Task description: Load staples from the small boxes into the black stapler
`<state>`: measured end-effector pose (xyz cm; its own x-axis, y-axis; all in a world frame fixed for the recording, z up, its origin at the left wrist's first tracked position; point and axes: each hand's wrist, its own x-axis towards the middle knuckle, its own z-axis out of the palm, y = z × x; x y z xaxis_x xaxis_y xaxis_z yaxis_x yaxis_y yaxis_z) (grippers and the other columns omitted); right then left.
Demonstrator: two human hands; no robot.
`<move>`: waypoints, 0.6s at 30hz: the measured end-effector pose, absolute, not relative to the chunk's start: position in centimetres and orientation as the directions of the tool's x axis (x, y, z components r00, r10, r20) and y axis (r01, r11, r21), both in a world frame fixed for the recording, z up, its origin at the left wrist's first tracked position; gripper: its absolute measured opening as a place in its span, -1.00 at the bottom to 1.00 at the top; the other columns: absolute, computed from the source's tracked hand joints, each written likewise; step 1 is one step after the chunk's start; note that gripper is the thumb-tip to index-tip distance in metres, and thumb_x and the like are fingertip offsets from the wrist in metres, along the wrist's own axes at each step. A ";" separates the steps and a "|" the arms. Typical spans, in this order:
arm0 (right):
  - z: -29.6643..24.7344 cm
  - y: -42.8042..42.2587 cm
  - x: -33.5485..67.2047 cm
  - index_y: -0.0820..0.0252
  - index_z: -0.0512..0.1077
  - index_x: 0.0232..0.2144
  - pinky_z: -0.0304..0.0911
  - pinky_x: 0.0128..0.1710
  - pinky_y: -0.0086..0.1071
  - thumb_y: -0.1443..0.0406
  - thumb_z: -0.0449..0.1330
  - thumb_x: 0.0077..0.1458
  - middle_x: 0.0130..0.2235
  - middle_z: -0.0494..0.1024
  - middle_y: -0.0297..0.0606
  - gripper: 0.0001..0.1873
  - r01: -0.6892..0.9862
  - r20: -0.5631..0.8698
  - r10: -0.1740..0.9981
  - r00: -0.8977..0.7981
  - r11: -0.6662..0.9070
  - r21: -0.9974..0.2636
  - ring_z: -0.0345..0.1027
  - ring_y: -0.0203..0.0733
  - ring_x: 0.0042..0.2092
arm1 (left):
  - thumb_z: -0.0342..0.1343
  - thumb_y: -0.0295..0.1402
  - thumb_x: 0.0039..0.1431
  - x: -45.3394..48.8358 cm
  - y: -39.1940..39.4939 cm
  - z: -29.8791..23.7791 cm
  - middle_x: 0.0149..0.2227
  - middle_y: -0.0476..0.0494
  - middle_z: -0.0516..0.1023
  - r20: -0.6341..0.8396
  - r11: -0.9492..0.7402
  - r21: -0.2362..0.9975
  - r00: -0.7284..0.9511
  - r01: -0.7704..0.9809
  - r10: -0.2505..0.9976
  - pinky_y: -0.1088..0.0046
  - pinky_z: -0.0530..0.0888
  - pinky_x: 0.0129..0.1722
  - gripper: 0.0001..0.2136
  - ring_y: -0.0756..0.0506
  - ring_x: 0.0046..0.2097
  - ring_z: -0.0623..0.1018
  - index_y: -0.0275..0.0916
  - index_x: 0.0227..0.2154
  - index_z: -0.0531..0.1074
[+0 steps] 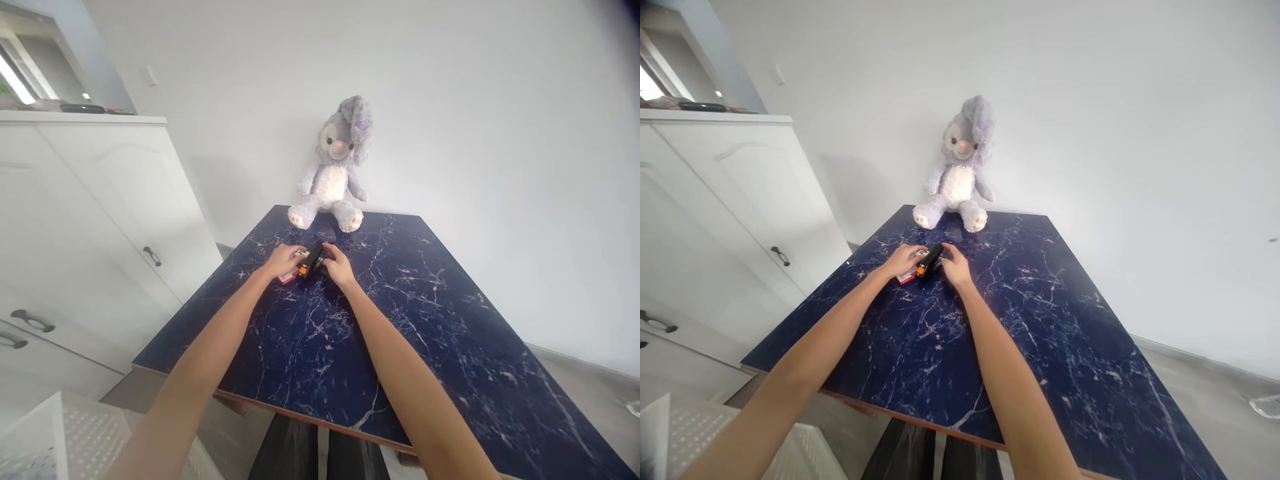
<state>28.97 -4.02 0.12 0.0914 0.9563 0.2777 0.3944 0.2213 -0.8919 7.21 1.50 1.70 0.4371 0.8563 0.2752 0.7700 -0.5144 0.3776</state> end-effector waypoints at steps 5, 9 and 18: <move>0.9 -8.5 34.2 0.12 0.28 0.24 0.36 0.15 -0.17 0.36 0.29 -0.09 0.10 0.59 -0.19 -0.20 0.252 0.165 0.933 -0.319 0.251 -0.935 0.49 -0.08 0.09 | 0.09 -0.22 0.30 10.0 -5.2 1.3 0.03 -0.14 0.65 0.347 -0.640 0.389 0.538 0.662 0.768 0.20 0.40 0.16 -0.64 -0.24 0.06 0.56 -0.11 0.10 0.55; 1.3 -13.5 39.2 0.05 0.39 0.11 0.35 0.15 -0.11 0.21 0.37 -0.03 0.04 0.62 -0.23 -0.39 0.439 0.146 0.944 -0.297 0.270 -0.857 0.52 -0.02 0.06 | 0.02 -0.18 0.38 10.6 -9.5 1.3 0.07 -0.15 0.63 0.337 -0.634 0.480 0.540 0.606 0.771 0.20 0.45 0.08 -0.64 -0.24 0.06 0.56 -0.11 0.10 0.54; 1.7 -15.8 40.5 0.03 0.55 -0.23 0.43 -0.19 -0.18 0.02 0.31 0.08 -0.20 0.69 -0.22 -0.70 0.695 0.177 0.971 -0.161 0.239 -0.678 0.59 0.07 -0.17 | 0.10 -0.25 0.33 10.2 -10.8 3.1 0.00 -0.16 0.65 0.433 -0.700 0.455 0.550 0.551 0.714 0.19 0.44 0.08 -0.73 -0.21 0.04 0.55 -0.14 -0.01 0.58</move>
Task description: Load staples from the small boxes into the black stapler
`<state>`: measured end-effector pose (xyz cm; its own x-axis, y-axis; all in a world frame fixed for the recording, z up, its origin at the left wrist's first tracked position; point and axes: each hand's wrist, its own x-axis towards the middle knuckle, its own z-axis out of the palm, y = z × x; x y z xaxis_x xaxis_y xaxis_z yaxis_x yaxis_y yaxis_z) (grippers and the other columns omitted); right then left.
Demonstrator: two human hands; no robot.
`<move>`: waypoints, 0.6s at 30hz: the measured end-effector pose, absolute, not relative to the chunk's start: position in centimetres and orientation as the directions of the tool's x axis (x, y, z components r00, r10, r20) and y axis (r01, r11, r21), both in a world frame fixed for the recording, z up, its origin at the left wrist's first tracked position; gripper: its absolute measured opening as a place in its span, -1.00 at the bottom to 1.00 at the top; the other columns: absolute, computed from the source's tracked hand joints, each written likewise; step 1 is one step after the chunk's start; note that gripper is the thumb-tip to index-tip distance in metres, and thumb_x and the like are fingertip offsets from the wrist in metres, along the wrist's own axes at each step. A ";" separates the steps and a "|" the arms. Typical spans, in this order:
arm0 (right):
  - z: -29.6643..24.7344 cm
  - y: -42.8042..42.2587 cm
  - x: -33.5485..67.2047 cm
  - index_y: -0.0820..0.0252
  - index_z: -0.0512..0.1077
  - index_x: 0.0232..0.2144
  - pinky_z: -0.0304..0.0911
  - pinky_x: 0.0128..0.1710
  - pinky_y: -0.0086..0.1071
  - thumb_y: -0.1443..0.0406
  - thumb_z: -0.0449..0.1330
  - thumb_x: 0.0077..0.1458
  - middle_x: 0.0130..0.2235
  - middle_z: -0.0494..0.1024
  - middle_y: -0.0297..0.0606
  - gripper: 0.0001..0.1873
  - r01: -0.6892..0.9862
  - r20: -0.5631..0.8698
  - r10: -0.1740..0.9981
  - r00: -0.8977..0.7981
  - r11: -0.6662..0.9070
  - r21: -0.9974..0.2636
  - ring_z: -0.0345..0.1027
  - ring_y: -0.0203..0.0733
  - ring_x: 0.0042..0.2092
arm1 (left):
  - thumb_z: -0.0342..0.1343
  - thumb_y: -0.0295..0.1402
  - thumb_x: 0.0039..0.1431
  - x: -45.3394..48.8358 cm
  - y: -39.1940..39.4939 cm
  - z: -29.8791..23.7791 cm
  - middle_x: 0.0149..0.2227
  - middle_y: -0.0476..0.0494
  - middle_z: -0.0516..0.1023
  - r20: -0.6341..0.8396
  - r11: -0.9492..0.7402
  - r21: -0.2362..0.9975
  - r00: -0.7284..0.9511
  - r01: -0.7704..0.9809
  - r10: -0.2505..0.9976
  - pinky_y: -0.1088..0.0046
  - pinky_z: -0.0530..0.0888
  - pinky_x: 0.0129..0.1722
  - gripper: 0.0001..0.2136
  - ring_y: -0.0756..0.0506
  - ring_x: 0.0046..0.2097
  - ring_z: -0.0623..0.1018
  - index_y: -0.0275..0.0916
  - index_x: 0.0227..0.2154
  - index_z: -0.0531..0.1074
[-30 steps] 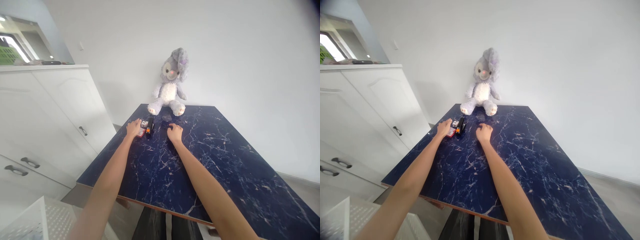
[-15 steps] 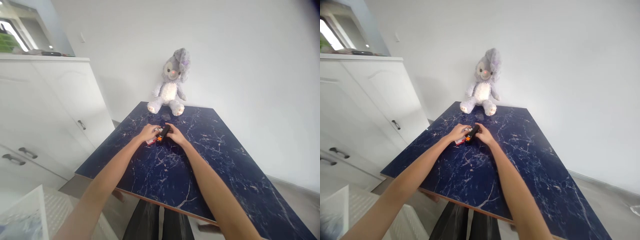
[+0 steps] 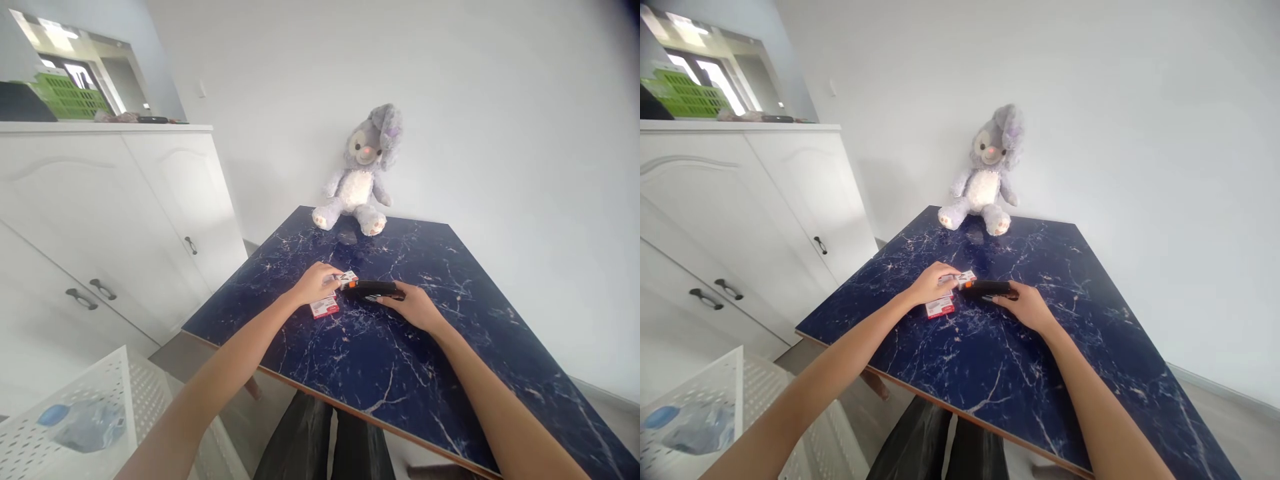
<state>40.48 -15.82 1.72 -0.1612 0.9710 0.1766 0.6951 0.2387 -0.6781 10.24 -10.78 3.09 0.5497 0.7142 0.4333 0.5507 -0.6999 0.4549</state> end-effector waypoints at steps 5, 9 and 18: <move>1.5 -15.8 39.9 0.07 0.57 -0.21 0.42 -0.19 -0.22 0.00 0.31 0.08 -0.25 0.68 -0.26 -0.66 0.691 0.214 0.968 -0.132 0.244 -0.680 0.57 0.01 -0.21 | 0.17 -0.22 0.31 10.7 -11.1 2.9 0.04 -0.17 0.63 0.461 -0.805 0.385 0.662 0.451 0.591 0.14 0.40 0.15 -0.71 -0.21 0.10 0.51 -0.10 0.04 0.58; 2.0 -16.0 39.6 0.07 0.57 -0.22 0.40 -0.23 -0.27 0.03 0.32 0.08 -0.26 0.68 -0.28 -0.69 0.693 0.202 0.970 -0.133 0.237 -0.681 0.57 -0.04 -0.23 | 0.14 -0.25 0.34 10.7 -10.7 2.5 0.11 -0.17 0.58 0.426 -0.799 0.336 0.676 0.498 0.601 0.07 0.42 0.13 -0.72 -0.25 0.13 0.47 -0.03 0.05 0.59; 3.7 -15.8 43.7 -0.02 0.59 -0.22 0.40 -0.14 -0.24 0.15 0.28 0.10 -0.30 0.67 -0.32 -0.81 0.749 0.122 0.976 -0.179 0.216 -0.626 0.56 -0.08 -0.23 | 0.07 -0.31 0.37 10.6 -10.6 3.3 0.13 -0.15 0.55 0.407 -0.824 0.189 0.721 0.534 0.561 0.02 0.41 0.13 -0.73 -0.28 0.13 0.43 -0.03 -0.01 0.64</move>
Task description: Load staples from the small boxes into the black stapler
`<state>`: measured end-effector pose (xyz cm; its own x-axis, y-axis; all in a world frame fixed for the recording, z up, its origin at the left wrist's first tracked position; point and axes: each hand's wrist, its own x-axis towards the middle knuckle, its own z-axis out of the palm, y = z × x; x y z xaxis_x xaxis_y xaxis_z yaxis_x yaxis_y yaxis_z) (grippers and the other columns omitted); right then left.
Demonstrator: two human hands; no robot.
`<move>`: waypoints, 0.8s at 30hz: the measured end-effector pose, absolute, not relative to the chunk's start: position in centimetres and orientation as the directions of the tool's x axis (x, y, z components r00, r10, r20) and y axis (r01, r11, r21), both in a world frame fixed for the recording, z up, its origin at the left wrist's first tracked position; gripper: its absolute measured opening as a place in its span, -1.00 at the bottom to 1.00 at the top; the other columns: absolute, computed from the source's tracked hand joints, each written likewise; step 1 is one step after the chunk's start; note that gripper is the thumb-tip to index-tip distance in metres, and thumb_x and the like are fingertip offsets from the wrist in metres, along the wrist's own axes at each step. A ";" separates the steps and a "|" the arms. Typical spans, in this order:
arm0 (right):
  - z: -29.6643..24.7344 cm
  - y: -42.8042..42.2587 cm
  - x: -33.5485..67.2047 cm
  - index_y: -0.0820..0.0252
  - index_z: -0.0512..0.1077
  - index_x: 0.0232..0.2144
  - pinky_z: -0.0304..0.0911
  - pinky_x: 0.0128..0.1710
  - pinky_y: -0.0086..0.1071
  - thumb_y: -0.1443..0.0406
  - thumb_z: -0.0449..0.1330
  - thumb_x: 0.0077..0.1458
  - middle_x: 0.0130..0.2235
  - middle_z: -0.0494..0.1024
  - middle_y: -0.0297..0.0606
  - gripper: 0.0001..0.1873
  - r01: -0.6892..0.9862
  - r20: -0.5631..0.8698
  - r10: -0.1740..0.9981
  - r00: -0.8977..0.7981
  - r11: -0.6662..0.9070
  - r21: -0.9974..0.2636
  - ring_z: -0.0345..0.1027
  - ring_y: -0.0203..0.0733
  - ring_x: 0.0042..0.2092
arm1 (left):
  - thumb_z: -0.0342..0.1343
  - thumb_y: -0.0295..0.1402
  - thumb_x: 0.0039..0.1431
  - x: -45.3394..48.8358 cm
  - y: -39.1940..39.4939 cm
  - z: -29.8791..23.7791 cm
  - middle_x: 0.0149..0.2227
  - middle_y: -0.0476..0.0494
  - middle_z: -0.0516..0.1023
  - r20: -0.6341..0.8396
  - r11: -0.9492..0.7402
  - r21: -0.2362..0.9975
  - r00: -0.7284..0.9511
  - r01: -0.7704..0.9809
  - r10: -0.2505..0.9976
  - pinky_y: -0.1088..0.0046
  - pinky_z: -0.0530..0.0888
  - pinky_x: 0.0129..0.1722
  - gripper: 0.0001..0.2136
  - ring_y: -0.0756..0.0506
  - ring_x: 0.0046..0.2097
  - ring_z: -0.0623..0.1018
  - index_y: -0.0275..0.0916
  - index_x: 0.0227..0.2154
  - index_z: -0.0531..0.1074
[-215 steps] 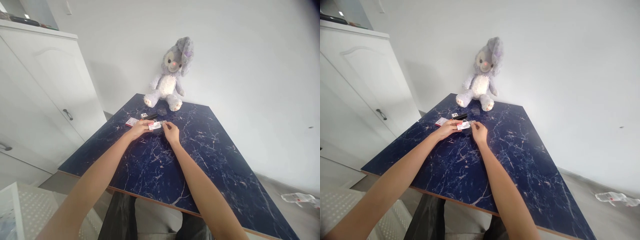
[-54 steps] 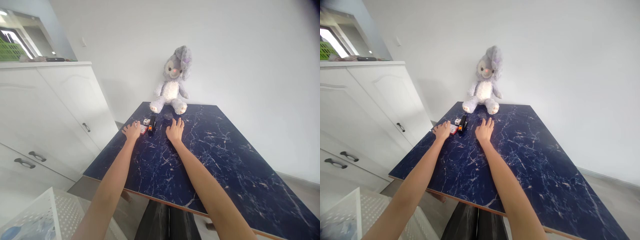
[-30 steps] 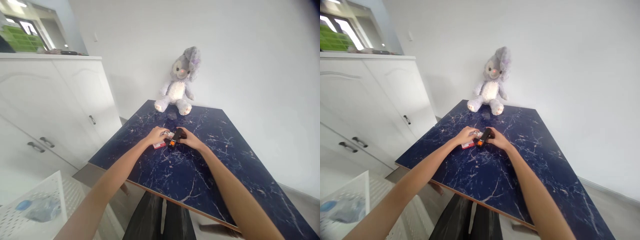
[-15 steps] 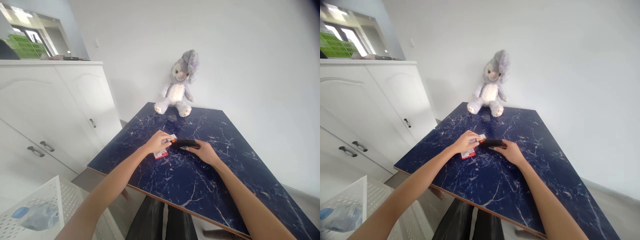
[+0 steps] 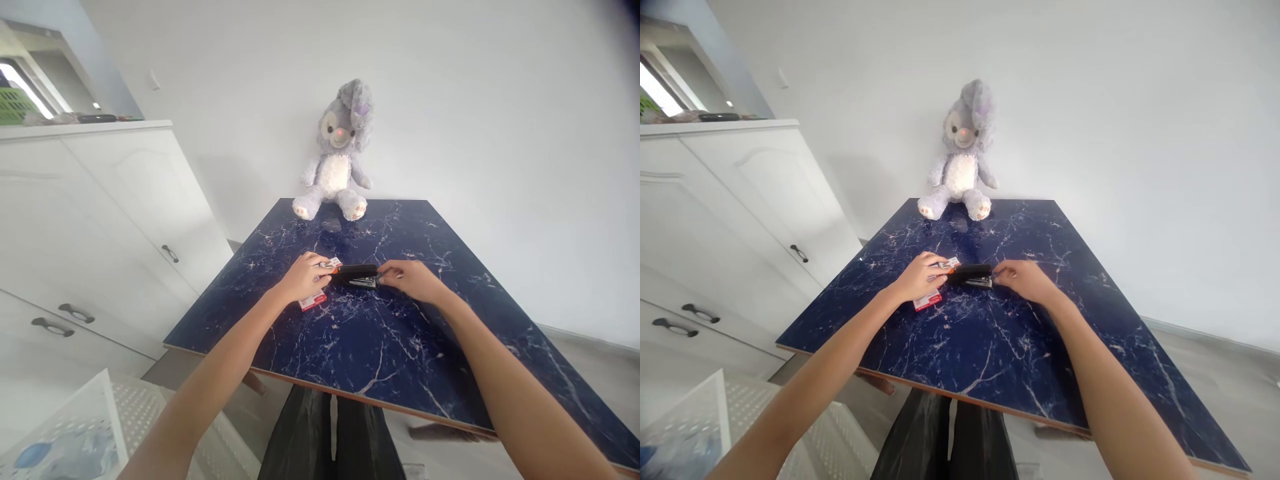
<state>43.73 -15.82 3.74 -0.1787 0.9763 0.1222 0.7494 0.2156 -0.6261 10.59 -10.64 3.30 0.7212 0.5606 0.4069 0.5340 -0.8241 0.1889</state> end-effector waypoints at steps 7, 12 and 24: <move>3.2 -15.6 43.4 0.00 0.59 -0.14 0.42 -0.17 -0.24 0.08 0.34 0.02 -0.16 0.68 -0.26 -0.66 0.750 0.099 0.969 -0.228 0.240 -0.616 0.56 -0.07 -0.20 | 0.04 -0.32 0.39 10.9 -11.0 3.2 0.15 -0.14 0.53 0.394 -0.811 0.196 0.713 0.551 0.580 0.04 0.40 0.16 -0.72 -0.27 0.15 0.42 -0.02 -0.03 0.64; 3.8 -15.8 43.7 0.01 0.64 -0.28 0.39 -0.22 -0.26 0.09 0.29 0.08 -0.22 0.68 -0.24 -0.78 0.826 0.094 0.968 -0.235 0.249 -0.506 0.55 -0.05 -0.21 | 0.02 -0.26 0.40 10.1 -10.7 3.4 0.22 -0.15 0.47 0.470 -0.744 0.320 0.583 0.587 0.662 0.08 0.38 0.21 -0.67 -0.24 0.19 0.43 -0.05 0.14 0.53; 2.9 -15.5 49.6 0.09 0.60 -0.13 0.36 -0.11 -0.27 0.36 0.07 0.10 -0.15 0.70 -0.25 -0.63 0.956 0.119 0.990 -0.076 0.106 -0.274 0.56 -0.03 -0.15 | 0.11 0.05 0.22 6.1 -9.2 5.3 0.28 -0.29 0.41 -0.027 -0.473 0.347 0.513 0.810 0.858 0.12 0.35 0.15 -0.49 -0.42 0.26 0.38 -0.17 0.07 0.55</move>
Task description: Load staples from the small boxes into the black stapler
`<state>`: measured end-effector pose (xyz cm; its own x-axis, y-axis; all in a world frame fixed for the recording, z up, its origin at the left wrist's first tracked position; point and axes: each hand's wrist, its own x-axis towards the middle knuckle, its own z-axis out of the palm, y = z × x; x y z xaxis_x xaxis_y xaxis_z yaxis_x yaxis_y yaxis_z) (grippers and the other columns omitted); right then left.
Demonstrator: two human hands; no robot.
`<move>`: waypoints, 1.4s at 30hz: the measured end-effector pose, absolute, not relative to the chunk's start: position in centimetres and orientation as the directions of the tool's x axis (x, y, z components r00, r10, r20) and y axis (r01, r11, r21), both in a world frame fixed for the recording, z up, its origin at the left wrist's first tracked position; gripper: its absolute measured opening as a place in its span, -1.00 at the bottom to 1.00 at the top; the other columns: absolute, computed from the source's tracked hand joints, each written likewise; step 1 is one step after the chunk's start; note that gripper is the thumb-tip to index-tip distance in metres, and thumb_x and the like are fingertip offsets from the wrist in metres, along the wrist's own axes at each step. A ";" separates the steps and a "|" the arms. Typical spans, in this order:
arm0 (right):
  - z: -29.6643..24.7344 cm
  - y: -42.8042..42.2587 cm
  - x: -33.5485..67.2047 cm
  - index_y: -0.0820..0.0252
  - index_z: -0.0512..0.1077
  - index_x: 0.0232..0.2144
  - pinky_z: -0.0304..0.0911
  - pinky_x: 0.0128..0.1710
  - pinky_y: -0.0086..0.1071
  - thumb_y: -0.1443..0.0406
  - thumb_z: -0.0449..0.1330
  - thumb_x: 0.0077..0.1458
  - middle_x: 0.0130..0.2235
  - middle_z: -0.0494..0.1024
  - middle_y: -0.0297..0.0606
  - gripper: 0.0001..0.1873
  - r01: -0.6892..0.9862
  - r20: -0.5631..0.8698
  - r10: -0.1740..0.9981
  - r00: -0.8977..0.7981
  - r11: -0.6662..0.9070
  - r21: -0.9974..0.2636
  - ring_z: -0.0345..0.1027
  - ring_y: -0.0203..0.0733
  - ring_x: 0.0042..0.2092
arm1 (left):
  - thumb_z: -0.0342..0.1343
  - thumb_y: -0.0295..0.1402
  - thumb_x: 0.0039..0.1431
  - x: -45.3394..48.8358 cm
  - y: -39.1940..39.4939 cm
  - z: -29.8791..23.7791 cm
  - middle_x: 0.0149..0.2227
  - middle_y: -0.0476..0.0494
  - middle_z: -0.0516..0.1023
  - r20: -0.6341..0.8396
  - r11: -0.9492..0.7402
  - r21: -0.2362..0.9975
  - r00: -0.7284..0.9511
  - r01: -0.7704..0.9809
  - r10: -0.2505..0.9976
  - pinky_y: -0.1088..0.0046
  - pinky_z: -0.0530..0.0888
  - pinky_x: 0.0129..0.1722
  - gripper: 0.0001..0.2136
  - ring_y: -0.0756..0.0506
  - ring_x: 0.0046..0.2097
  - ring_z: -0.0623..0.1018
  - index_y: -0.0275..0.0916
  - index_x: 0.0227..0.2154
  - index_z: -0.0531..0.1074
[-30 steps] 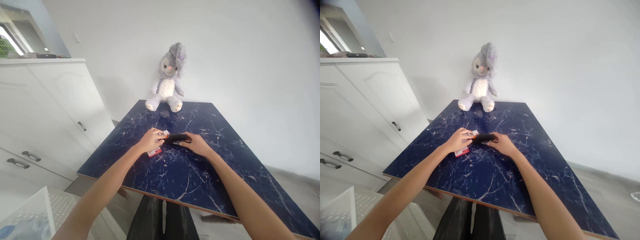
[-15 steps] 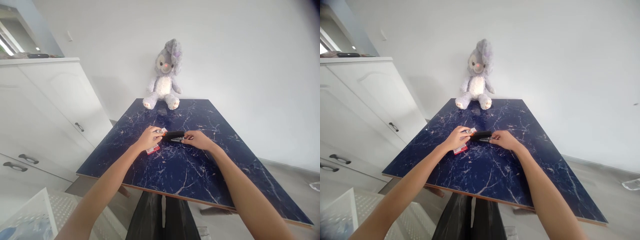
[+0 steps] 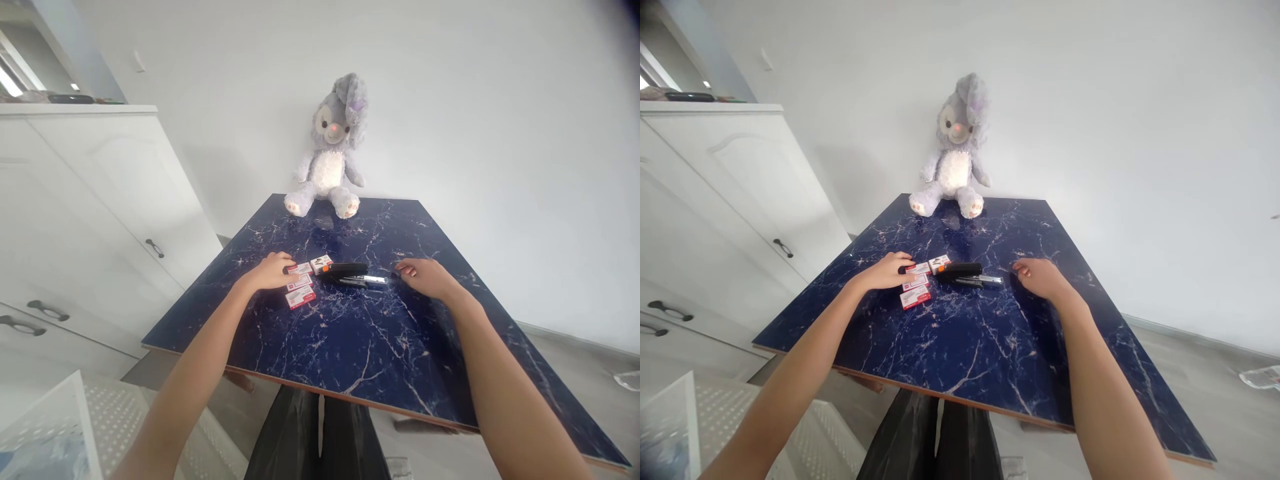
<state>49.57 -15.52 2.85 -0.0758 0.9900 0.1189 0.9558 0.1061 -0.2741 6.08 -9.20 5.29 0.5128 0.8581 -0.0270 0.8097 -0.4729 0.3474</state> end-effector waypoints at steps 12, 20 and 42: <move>4.4 -17.2 42.3 0.14 0.54 -0.01 0.45 -0.10 -0.19 0.26 0.08 0.31 -0.09 0.64 -0.13 -0.70 0.855 0.712 0.702 -0.026 0.384 -0.348 0.55 -0.06 -0.16 | 0.27 -0.19 0.17 8.0 -9.9 5.5 -0.11 -0.20 0.63 0.332 -0.412 0.855 0.277 0.315 0.902 0.38 0.49 -0.30 -0.68 -0.15 -0.23 0.60 -0.17 -0.06 0.50; 4.4 -19.3 34.7 0.04 0.25 0.31 0.42 0.16 -0.06 0.19 0.21 0.31 0.23 0.43 -0.07 -0.43 0.558 0.645 0.577 -0.500 0.785 -0.270 0.40 0.05 0.20 | 0.36 -0.24 0.11 11.5 -13.1 5.0 -0.18 -0.18 0.65 0.103 -0.192 0.978 0.615 0.080 0.782 0.41 0.53 -0.23 -0.71 -0.12 -0.21 0.62 -0.22 -0.12 0.60; 4.1 -18.6 35.8 0.04 0.50 0.05 0.47 0.06 -0.07 0.23 0.21 0.31 0.08 0.59 -0.15 -0.72 0.634 0.677 0.640 -0.362 0.702 -0.324 0.50 0.00 0.06 | 0.43 -0.23 -0.02 10.4 -10.9 4.6 -0.30 -0.15 0.65 0.019 0.045 0.983 0.344 -0.178 0.939 0.52 0.47 -0.41 -0.77 -0.07 -0.28 0.61 -0.25 -0.37 0.59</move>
